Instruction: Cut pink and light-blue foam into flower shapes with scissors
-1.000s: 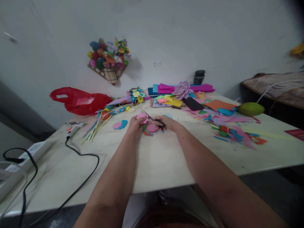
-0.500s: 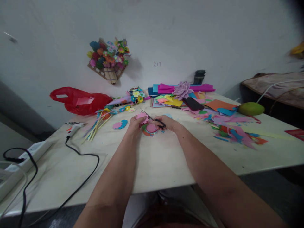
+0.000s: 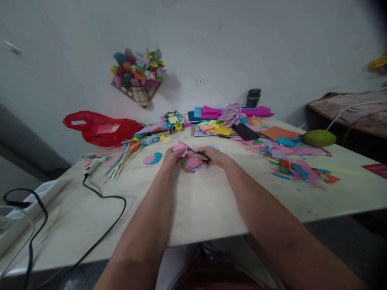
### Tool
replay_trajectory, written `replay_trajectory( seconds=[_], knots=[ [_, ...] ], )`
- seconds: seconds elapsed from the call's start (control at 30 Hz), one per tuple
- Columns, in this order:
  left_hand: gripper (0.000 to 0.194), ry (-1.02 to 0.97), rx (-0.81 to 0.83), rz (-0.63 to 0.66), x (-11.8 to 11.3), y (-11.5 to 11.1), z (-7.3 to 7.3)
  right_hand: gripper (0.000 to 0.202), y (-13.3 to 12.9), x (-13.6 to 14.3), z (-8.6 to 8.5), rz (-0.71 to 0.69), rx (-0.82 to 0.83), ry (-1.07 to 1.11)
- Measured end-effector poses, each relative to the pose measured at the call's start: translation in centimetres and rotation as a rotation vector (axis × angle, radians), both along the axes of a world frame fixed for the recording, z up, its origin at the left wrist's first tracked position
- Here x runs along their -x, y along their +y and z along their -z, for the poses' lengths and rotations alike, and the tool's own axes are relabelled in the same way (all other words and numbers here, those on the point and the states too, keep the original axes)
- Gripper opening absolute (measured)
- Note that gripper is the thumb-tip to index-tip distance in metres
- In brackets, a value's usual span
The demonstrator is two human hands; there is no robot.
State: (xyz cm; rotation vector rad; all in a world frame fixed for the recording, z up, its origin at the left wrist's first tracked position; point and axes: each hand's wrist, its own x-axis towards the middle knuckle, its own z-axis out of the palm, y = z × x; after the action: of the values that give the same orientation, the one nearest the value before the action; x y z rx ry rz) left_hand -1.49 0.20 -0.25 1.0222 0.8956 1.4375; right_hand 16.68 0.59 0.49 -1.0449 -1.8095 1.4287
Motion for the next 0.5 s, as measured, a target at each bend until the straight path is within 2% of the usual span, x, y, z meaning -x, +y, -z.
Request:
replay_trajectory(
  seconds=[0.27,0.5],
  knots=[
    [0.033,0.035,-0.03,0.023,0.05,-0.15,-0.09,0.026,0.28,-0.43,0.32,0.003,-0.012,0.007],
    [0.037,0.112,-0.07,0.093,-0.15,-0.67,-0.48,0.023,-0.28,-0.54,-0.3,0.017,-0.03,0.001]
  ],
)
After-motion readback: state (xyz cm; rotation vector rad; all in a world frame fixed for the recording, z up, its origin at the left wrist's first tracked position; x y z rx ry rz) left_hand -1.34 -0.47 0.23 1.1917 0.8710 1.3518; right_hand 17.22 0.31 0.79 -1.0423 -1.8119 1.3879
